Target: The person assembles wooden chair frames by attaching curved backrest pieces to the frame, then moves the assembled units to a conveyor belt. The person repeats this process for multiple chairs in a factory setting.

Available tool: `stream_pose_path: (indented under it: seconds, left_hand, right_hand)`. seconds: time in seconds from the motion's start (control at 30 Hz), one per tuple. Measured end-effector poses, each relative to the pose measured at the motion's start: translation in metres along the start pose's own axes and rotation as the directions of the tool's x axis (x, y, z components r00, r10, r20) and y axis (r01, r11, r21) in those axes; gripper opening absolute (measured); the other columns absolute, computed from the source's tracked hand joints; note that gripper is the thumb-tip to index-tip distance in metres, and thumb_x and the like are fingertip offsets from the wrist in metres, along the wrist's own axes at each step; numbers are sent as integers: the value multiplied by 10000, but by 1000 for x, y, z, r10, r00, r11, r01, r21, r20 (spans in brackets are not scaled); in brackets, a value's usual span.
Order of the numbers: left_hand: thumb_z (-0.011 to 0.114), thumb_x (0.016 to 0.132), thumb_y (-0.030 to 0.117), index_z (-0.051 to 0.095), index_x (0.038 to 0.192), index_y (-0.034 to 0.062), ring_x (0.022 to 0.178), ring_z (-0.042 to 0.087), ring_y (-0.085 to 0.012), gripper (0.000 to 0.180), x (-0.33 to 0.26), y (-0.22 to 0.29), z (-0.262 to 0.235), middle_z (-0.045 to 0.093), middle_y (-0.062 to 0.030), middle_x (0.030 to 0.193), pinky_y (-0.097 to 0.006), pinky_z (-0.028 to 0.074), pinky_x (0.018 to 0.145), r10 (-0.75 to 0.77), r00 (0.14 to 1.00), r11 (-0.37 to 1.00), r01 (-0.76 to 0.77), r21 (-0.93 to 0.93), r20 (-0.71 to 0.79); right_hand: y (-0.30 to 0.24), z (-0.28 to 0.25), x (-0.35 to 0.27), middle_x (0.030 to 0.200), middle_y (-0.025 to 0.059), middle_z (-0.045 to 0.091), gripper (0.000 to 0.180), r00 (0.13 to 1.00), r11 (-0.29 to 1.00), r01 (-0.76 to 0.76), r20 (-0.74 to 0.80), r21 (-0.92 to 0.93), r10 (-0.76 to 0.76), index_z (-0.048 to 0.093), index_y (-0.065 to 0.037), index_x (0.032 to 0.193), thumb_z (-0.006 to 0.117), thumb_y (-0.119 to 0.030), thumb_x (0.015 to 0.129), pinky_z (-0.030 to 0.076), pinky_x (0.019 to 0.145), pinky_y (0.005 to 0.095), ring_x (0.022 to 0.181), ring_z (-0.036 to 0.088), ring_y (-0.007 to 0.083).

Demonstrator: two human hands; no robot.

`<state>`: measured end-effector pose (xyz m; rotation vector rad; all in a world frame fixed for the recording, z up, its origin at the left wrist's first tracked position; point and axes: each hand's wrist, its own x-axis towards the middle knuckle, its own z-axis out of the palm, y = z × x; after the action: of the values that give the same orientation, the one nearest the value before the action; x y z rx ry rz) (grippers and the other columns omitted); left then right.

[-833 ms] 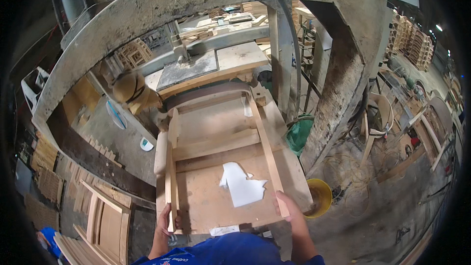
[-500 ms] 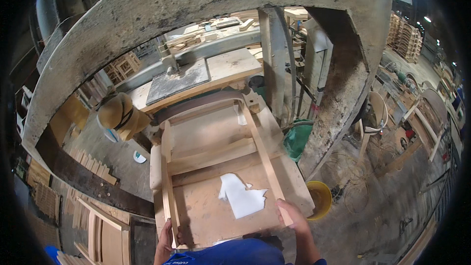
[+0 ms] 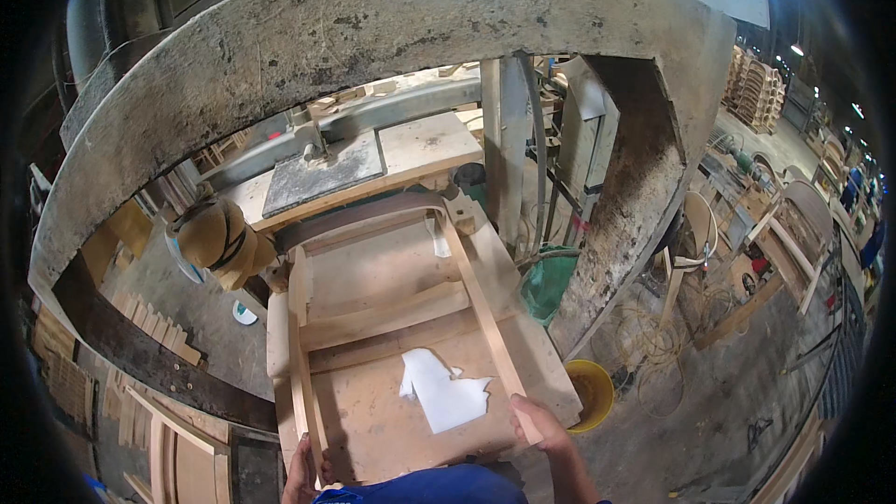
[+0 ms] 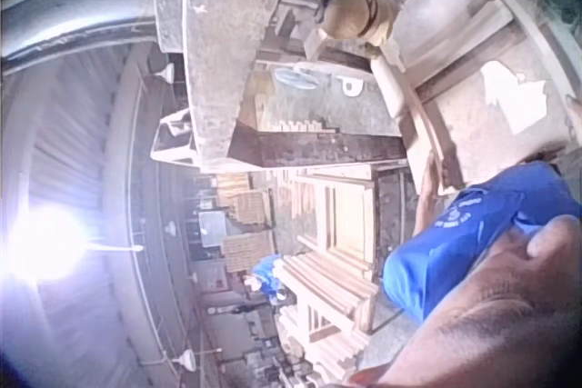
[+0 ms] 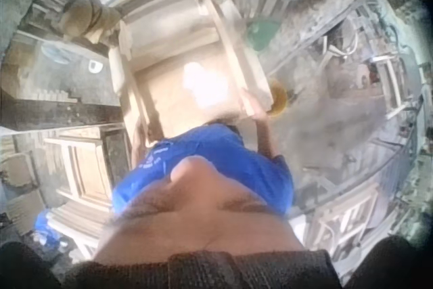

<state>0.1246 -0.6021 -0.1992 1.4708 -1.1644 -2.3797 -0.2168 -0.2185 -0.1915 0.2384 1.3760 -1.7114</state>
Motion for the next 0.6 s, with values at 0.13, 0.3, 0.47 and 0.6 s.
stream_pose_path:
  seconds: [0.13,0.3,0.47,0.6]
  left_hand:
    - [511,972,693,562,1090,137,584,545,-213,571,1,3,-4,556,-53,787,-370,446,492,41,999,999,-42,24,34]
    - [511,973,691,563,1080,121,566,547,-223,582,5,0,-3,556,-59,753,-378,449,487,36,999,999,-36,35,2]
    - [510,974,689,565,1069,105,548,550,-233,594,8,-6,-10,557,-66,720,-385,452,483,41,999,998,-40,48,-6]
    - [510,968,707,568,1027,62,510,566,-265,650,11,-10,-13,550,-89,637,-406,463,468,77,997,994,-79,77,28]
  right_hand:
    - [3,-1,4,743,9,575,392,1000,999,17,12,-30,-17,607,-100,959,673,-486,971,432,473,250,545,536,100]
    - [0,-1,3,750,14,576,380,998,1000,15,65,-5,-15,603,-93,979,659,-469,985,425,469,259,545,532,106]
    - [4,-3,4,750,12,578,389,996,1000,22,85,-13,-20,606,-86,985,647,-473,994,421,488,263,581,550,108]
    - [4,-2,1,779,40,596,413,995,999,32,90,12,-33,607,-50,1068,651,-454,993,450,497,273,582,569,127]
